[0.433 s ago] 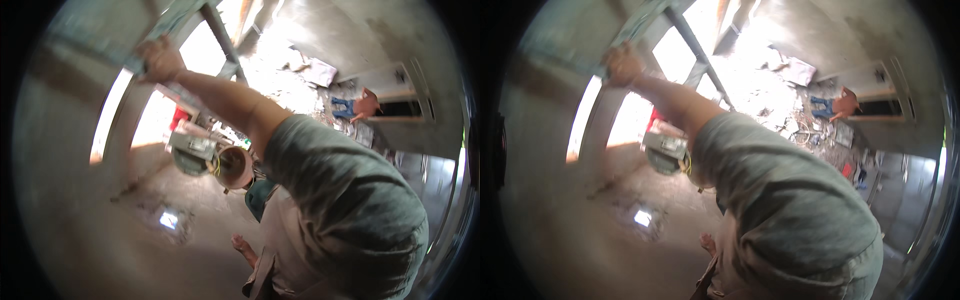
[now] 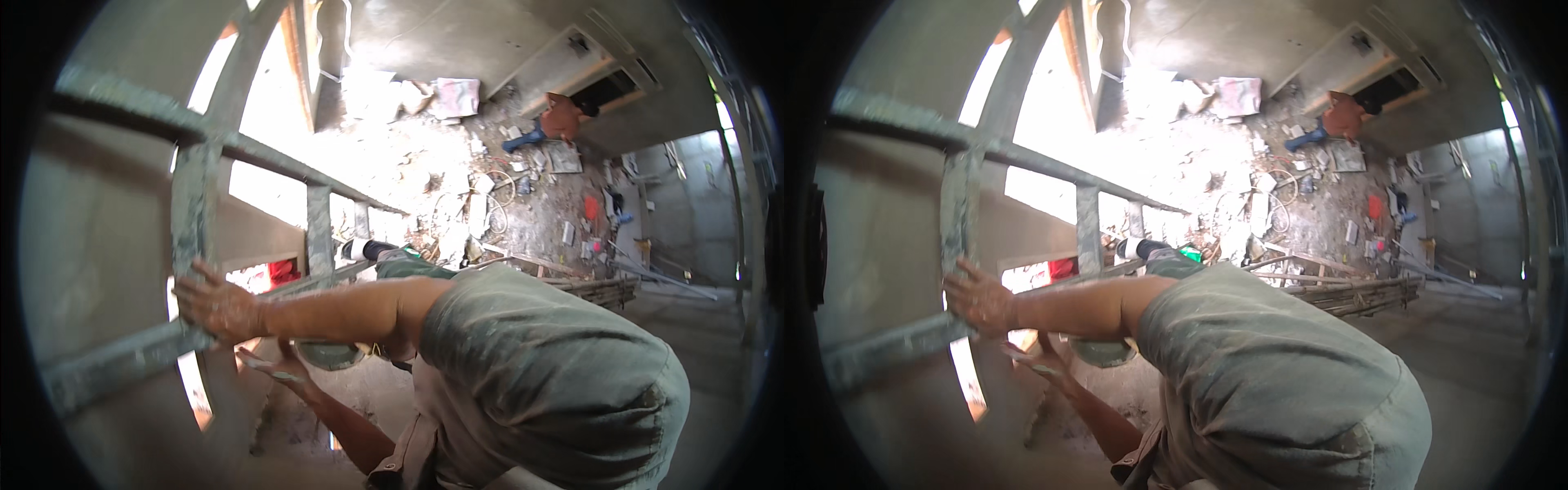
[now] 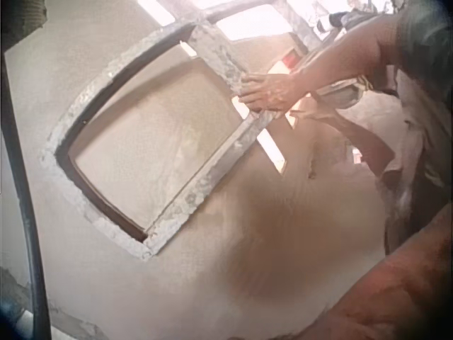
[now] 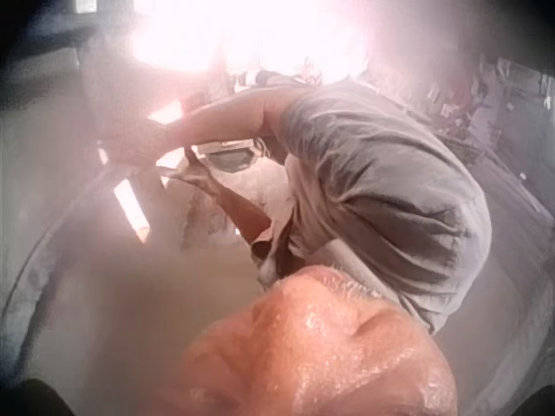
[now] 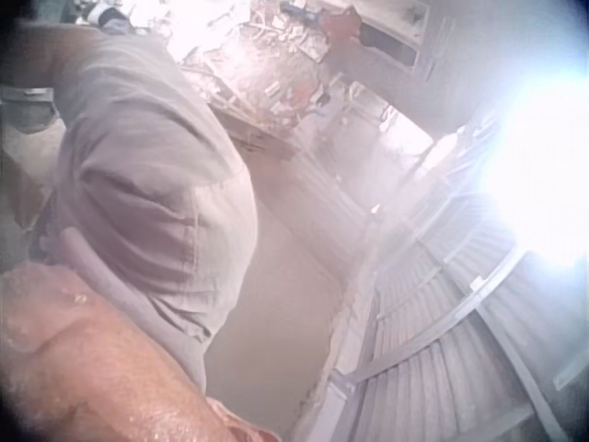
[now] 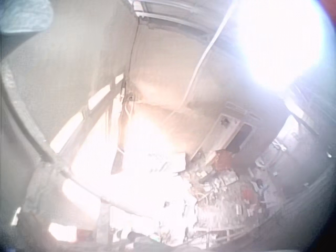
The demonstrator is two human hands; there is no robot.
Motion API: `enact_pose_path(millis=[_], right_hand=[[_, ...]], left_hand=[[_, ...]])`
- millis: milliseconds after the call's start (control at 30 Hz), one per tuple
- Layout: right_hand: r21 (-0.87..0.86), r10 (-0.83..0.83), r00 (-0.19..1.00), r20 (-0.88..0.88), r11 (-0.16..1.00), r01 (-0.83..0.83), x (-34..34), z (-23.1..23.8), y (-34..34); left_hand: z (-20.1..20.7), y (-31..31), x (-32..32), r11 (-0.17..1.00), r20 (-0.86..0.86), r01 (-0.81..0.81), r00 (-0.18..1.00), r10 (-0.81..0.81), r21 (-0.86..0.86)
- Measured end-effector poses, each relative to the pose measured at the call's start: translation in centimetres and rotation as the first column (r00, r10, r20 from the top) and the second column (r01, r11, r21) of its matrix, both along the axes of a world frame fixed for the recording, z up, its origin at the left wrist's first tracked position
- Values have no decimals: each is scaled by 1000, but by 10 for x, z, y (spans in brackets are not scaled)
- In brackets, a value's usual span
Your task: The person smooths a freshly plastered wall using a yellow sponge and a cloth, repeatedly wiping and rubbing the surface to even out the finish. The person occasionally dips the sponge into a bucket of water and continues smoothing different sections of the wall.
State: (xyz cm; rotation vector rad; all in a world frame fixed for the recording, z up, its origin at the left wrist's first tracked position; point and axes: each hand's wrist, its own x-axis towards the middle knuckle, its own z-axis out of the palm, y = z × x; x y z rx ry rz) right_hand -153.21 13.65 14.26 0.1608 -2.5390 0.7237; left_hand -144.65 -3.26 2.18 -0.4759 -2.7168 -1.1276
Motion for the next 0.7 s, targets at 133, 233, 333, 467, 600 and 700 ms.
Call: enact_pose_path(millis=[133, 233, 333, 467, 600, 700], right_hand=[[-38, 56, 998, 34, 998, -55, 4, 7, 0], [-20, 146, 986, 84, 989, -144, 3, 6, 5], [22, 95, 995, -31, 995, -95, 3, 3, 18], [-65, 69, 992, -102, 995, -76, 1, -4, 13], [-420, 467, 884, 29, 808, -414, -11, 62, 73], [-73, 415, 889, 193, 910, -409, -63, 71, 121]], left_hand=[[-31, 12, -32, 993, 163, -15, 986, 35, -121], [-46, 16, -37, 980, 235, -16, 970, 64, -198], [-53, 24, -38, 968, 287, -34, 952, 108, -249], [-58, 32, -36, 955, 336, -41, 931, 143, -294], [-62, 34, -41, 943, 361, -85, 909, 206, -323], [-62, 40, -38, 934, 383, -100, 893, 236, -342]])
